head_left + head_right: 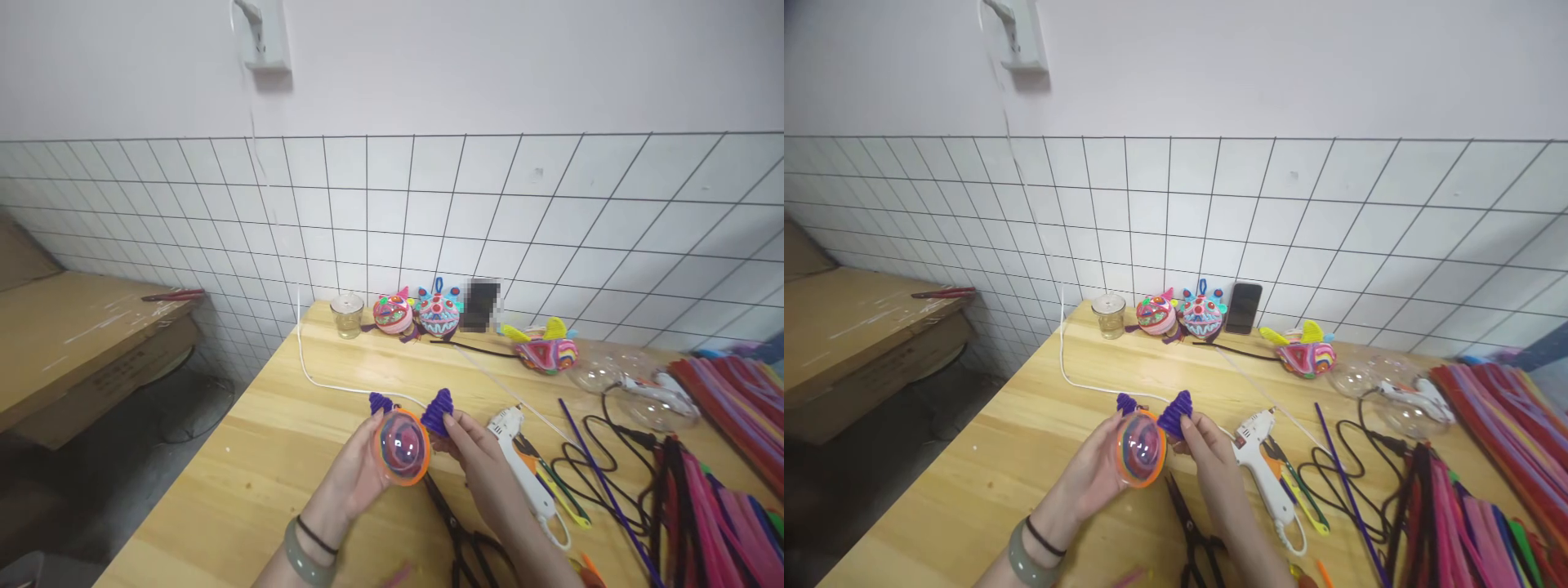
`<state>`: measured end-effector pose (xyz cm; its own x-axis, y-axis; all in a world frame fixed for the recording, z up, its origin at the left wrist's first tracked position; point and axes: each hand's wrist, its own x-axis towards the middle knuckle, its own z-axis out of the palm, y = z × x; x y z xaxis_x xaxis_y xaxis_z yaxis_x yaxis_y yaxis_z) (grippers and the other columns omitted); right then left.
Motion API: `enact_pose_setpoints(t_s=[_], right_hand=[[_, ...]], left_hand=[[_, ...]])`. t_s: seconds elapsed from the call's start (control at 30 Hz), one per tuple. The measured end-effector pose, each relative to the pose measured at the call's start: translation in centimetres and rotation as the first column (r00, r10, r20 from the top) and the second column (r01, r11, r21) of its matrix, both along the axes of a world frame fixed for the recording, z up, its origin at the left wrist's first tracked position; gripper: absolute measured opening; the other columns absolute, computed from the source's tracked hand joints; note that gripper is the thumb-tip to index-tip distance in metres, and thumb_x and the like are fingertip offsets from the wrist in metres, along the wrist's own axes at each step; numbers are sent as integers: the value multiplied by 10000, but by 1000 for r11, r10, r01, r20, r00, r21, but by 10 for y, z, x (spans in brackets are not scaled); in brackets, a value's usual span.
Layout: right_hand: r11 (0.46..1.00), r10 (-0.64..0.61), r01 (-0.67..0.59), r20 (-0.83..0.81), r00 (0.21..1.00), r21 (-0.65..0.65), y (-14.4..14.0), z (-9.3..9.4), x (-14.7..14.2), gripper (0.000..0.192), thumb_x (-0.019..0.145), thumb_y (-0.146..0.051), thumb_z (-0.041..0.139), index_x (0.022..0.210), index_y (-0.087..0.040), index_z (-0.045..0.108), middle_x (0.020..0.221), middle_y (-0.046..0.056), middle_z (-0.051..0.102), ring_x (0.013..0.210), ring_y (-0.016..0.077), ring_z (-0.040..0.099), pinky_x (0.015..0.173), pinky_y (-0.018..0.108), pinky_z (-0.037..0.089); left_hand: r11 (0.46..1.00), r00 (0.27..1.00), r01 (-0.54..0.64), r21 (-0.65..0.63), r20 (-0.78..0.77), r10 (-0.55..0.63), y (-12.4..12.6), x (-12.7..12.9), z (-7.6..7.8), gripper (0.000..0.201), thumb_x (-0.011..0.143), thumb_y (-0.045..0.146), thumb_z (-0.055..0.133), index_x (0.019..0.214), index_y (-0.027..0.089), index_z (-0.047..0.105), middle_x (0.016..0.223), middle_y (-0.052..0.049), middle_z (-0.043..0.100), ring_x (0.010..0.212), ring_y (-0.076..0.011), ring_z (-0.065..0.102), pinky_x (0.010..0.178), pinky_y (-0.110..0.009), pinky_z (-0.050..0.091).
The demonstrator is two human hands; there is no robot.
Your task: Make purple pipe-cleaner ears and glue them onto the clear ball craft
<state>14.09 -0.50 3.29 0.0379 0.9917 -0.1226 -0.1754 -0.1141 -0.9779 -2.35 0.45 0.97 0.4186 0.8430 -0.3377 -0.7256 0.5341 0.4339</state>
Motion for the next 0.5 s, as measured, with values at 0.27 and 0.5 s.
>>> enact_pose_setpoints(t_s=[0.27,0.5], right_hand=[[999,-9,6,-64,998,-53,6,-13,4,353,678,-537,705,739,-191,669,739,40,666,721,196,590,687,295,465],[1000,-17,17,-13,1000,-9,5,-11,6,340,726,-512,675,653,-188,600,551,-29,497,522,125,404,518,244,320]], left_hand=[[999,998,-9,46,67,5,-3,-9,13,545,782,608,485,1158,240,627,891,-74,722,758,-217,667,712,-369,497],[982,987,-161,102,18,160,0,-7,6,375,743,459,622,1015,208,679,1042,-78,702,979,-240,632,889,-391,455]])
